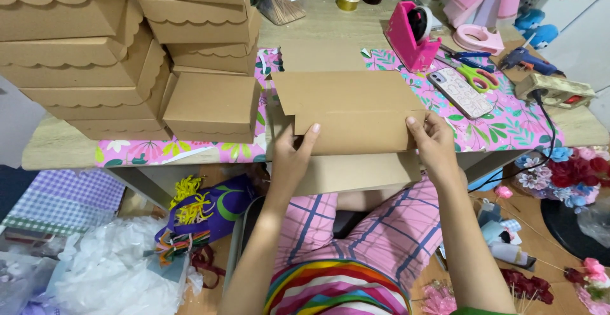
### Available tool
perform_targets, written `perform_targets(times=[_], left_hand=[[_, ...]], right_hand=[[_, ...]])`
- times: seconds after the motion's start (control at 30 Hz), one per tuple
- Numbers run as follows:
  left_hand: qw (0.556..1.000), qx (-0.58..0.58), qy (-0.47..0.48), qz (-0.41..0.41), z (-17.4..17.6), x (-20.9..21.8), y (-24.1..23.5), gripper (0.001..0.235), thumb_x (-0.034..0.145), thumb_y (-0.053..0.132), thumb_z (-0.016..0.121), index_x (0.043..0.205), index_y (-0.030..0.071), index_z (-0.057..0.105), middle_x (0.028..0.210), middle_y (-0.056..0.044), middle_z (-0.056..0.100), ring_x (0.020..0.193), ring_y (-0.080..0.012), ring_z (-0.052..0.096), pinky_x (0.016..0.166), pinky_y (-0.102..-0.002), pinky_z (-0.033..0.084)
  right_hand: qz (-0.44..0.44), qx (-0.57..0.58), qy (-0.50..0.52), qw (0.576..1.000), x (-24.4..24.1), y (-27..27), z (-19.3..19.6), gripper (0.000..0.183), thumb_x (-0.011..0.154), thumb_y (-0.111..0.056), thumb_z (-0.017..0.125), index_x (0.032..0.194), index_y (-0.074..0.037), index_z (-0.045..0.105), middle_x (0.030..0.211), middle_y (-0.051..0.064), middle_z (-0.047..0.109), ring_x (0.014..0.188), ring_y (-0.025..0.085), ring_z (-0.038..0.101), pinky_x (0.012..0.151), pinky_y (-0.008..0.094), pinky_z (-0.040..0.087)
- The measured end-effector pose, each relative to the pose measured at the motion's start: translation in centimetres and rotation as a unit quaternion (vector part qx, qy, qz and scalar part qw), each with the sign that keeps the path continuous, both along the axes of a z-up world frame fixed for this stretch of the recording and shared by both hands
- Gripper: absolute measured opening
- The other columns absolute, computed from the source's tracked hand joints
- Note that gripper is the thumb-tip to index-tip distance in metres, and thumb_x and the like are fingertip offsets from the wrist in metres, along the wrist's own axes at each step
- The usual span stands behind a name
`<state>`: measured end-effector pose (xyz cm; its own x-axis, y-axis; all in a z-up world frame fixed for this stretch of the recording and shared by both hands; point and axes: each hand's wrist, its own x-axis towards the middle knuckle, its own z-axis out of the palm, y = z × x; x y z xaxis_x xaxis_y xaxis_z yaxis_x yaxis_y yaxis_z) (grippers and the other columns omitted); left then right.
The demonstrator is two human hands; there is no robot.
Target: The person folds flat cardboard pieces into small rectangular boxes by hand, tucking flaps and securing edges. They complete one box and place it on a stack, then begin folding a second box.
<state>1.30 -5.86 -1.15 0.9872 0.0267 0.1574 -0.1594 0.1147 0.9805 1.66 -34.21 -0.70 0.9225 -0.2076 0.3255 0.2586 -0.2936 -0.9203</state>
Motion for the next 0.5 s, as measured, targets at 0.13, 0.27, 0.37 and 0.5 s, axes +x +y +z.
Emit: perform_targets(times=[0.13, 0.27, 0.37, 0.5], left_hand=[[1.000, -0.020, -0.006, 0.020, -0.4, -0.1, -0.3, 0.057, 0.095, 0.040, 0.072, 0.140, 0.010, 0.056, 0.136, -0.017, 0.063, 0.132, -0.0297, 0.057, 0.115, -0.051, 0.041], [0.996, -0.067, -0.057, 0.015, 0.4, -0.9, -0.1, 0.068, 0.100, 0.026, 0.063, 0.156, 0.004, 0.030, 0.146, -0.028, 0.051, 0.140, -0.0369, 0.047, 0.117, -0.055, 0.037], [0.995, -0.065, -0.080, 0.014, 0.2, -0.9, 0.3, 0.069, 0.102, 0.019, 0.060, 0.159, 0.002, 0.025, 0.151, -0.031, 0.045, 0.143, -0.0382, 0.041, 0.119, -0.056, 0.033], [0.997, 0.026, -0.060, 0.048, -1.5, 0.0, -0.1, 0.070, 0.099, 0.026, 0.063, 0.158, 0.008, 0.030, 0.156, -0.024, 0.044, 0.145, -0.0363, 0.042, 0.122, -0.051, 0.029]], right_hand=[[0.002, 0.003, 0.012, 1.000, -0.2, -1.0, -2.1, 0.020, 0.106, -0.012, 0.062, 0.123, -0.002, 0.064, 0.077, 0.003, 0.063, 0.065, 0.009, 0.061, 0.055, 0.024, 0.053], [0.018, 0.001, 0.003, 1.000, -0.7, -1.2, -2.5, 0.030, 0.104, -0.008, 0.062, 0.133, -0.002, 0.059, 0.076, 0.005, 0.062, 0.064, 0.011, 0.061, 0.057, 0.025, 0.052], [0.021, 0.001, -0.001, 1.000, -1.5, -1.1, -2.6, 0.038, 0.104, -0.008, 0.062, 0.141, -0.002, 0.054, 0.076, 0.006, 0.062, 0.065, 0.011, 0.061, 0.059, 0.025, 0.052], [0.008, -0.007, 0.004, 1.000, -1.9, -0.6, -2.5, 0.051, 0.102, -0.009, 0.065, 0.150, -0.006, 0.049, 0.080, 0.006, 0.066, 0.069, 0.013, 0.062, 0.065, 0.028, 0.053]])
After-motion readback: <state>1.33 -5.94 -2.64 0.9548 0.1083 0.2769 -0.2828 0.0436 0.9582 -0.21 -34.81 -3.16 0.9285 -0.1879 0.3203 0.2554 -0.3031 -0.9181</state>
